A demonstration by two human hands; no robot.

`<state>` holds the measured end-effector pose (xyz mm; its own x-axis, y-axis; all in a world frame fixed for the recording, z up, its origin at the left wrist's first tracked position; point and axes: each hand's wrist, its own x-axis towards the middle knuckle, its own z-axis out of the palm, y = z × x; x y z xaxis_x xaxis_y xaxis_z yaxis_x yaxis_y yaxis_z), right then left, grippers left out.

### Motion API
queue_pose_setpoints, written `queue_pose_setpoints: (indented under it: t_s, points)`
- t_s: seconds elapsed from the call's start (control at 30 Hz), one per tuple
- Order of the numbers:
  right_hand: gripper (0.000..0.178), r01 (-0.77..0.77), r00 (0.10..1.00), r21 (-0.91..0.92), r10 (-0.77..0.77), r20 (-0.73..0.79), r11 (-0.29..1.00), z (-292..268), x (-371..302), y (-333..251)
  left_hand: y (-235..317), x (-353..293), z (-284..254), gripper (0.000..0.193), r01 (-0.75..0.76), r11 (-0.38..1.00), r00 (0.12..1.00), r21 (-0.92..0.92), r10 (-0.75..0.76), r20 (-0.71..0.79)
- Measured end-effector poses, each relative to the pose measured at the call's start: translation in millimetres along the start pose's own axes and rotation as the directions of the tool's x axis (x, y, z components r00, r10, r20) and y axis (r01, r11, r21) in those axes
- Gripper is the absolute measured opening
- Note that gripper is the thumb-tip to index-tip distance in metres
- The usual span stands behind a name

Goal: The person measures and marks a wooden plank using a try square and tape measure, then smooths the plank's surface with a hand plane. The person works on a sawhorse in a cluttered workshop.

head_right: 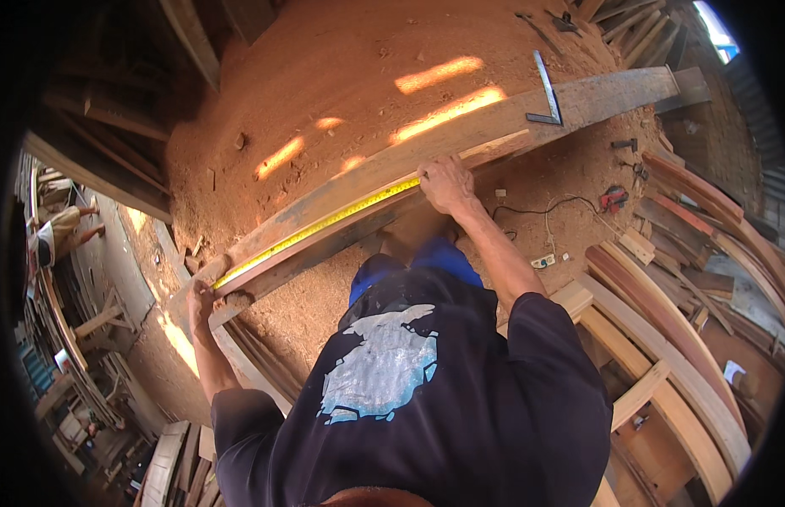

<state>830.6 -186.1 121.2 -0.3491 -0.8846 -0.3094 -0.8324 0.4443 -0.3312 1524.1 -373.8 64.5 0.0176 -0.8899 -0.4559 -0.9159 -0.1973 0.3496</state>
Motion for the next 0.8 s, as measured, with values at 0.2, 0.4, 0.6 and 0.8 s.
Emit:
queue_pose_setpoints:
  t_s: [0.2,0.4,0.6,0.8]
  points:
    - [0.016,0.003,0.995,-0.015,-0.005,-0.099,1.000,-29.1,25.3,134.9,-39.1,4.6,-8.3,0.015,0.014,0.995,0.999,0.104,-0.008,-0.054]
    - [0.017,-0.007,0.970,-0.109,-0.020,-0.243,0.994,-59.2,53.9,220.8,32.9,-15.7,-14.6,0.016,-0.062,0.968,0.998,0.243,0.066,-0.007]
    - [0.017,0.067,0.903,-0.210,-0.149,-0.402,0.975,-47.1,54.9,230.3,14.8,-1.9,-7.2,0.015,0.018,0.995,1.000,0.097,-0.020,0.017]
    - [0.016,0.107,0.872,-0.129,-0.156,-0.465,0.986,-46.8,55.3,239.4,-14.6,-2.6,-14.4,0.012,0.030,0.987,1.000,0.160,-0.030,-0.006]
